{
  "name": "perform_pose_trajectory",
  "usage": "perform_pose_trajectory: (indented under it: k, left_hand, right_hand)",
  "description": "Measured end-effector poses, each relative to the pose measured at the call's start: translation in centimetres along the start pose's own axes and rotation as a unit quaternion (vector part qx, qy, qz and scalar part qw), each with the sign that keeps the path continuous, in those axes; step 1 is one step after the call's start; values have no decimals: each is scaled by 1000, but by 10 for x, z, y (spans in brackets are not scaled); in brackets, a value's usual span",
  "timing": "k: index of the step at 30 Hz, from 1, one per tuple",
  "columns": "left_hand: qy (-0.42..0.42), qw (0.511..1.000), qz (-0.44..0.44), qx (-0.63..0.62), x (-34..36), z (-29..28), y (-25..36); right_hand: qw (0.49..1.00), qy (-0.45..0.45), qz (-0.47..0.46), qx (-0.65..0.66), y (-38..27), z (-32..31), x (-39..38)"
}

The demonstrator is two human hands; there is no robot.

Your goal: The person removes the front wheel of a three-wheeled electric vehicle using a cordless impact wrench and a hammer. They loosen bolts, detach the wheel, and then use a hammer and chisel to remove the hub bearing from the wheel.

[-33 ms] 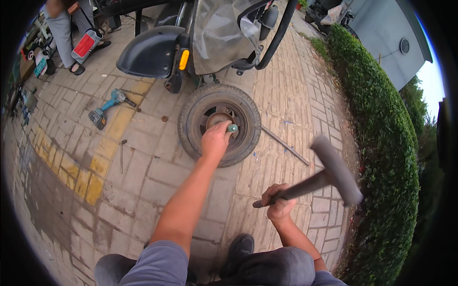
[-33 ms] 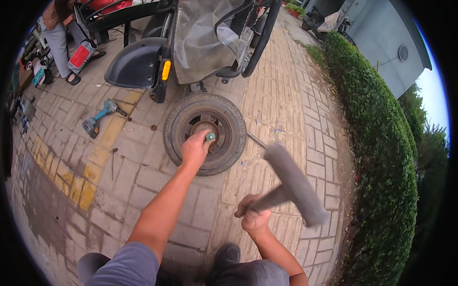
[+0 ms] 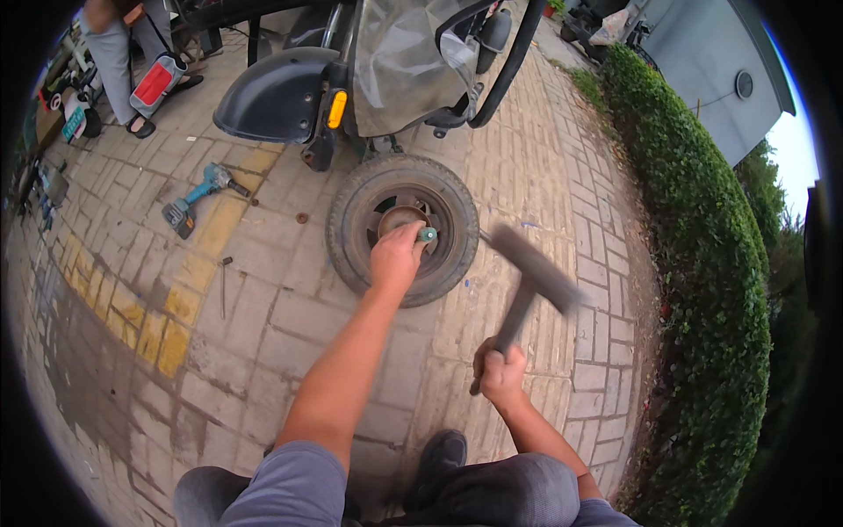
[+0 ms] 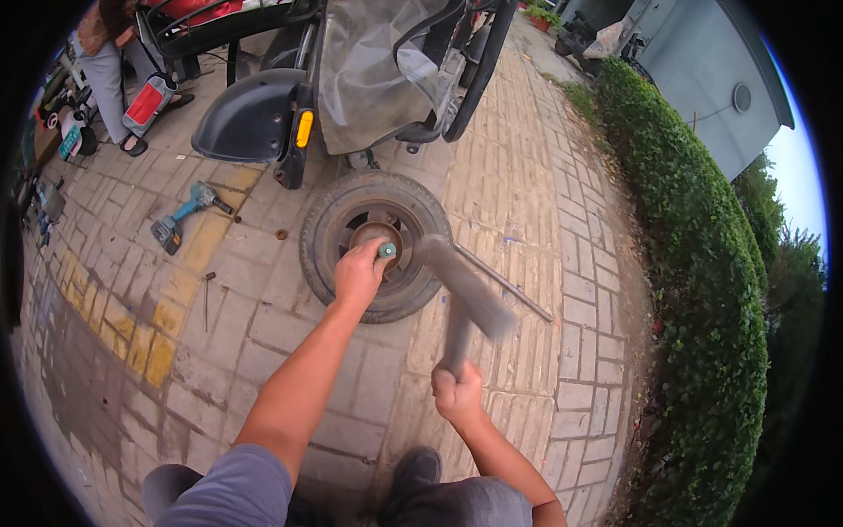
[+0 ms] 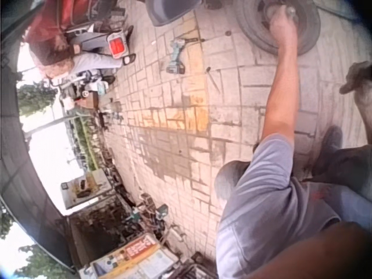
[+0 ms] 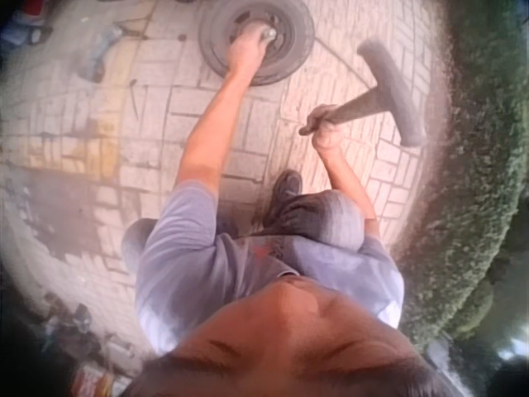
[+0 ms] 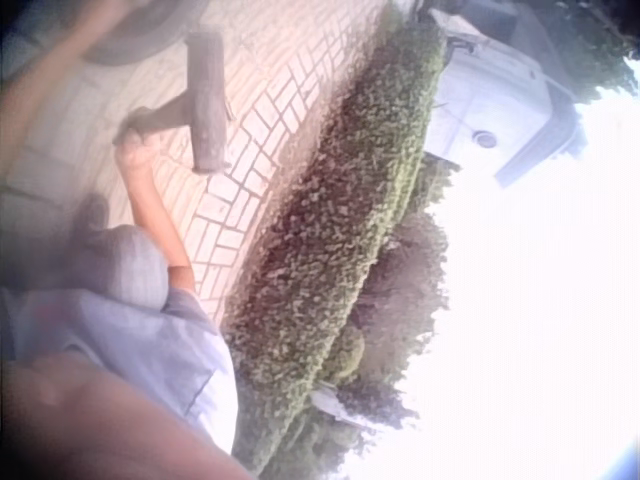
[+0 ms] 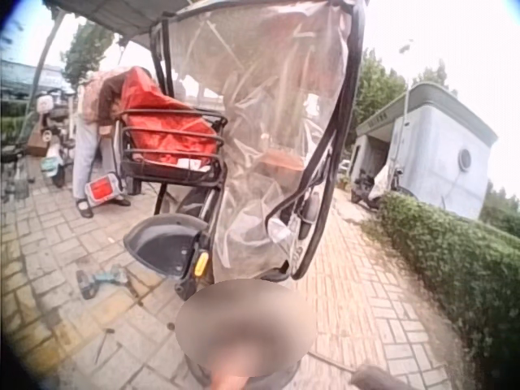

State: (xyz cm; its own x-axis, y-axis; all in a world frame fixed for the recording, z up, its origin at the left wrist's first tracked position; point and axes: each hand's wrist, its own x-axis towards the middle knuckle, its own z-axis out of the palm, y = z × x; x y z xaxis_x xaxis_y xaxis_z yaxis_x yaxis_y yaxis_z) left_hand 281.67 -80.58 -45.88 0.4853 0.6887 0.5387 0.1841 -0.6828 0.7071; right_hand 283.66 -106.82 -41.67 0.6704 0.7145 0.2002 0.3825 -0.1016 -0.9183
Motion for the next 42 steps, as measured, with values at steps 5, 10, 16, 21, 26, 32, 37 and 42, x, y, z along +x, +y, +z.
perform_pose_trajectory:
  k: [5, 10, 16, 21, 26, 32, 37, 42]
  left_hand:
    - [-8, 1000, -5, 18, 1, -6, -2]
    - [34, 997, -11, -62, 4, -3, 1]
    - [8, 999, 5, -50, 6, -1, -2]
    - [15, 999, -8, -42, -1, -9, -5]
    - [17, 999, 4, -27, -2, -12, -15]
    - [35, 999, 10, -36, 10, -9, -7]
    - [30, 996, -2, -79, 6, -10, 1]
    - [17, 997, 2, -75, 2, -4, -15]
  right_hand:
    - [983, -61, 97, -145, -26, 9, 4]
    - [994, -12, -66, 89, -53, 1, 11]
    - [965, -56, 147, -210, -7, 12, 23]
    - [995, 1, 82, -49, -20, 0, 7]
    - [999, -2, -44, 20, -25, 9, 6]
    - [980, -11, 194, -45, 9, 10, 13]
    - [997, 5, 42, 71, -23, 9, 13]
    - [975, -58, 170, -134, 1, 19, 17]
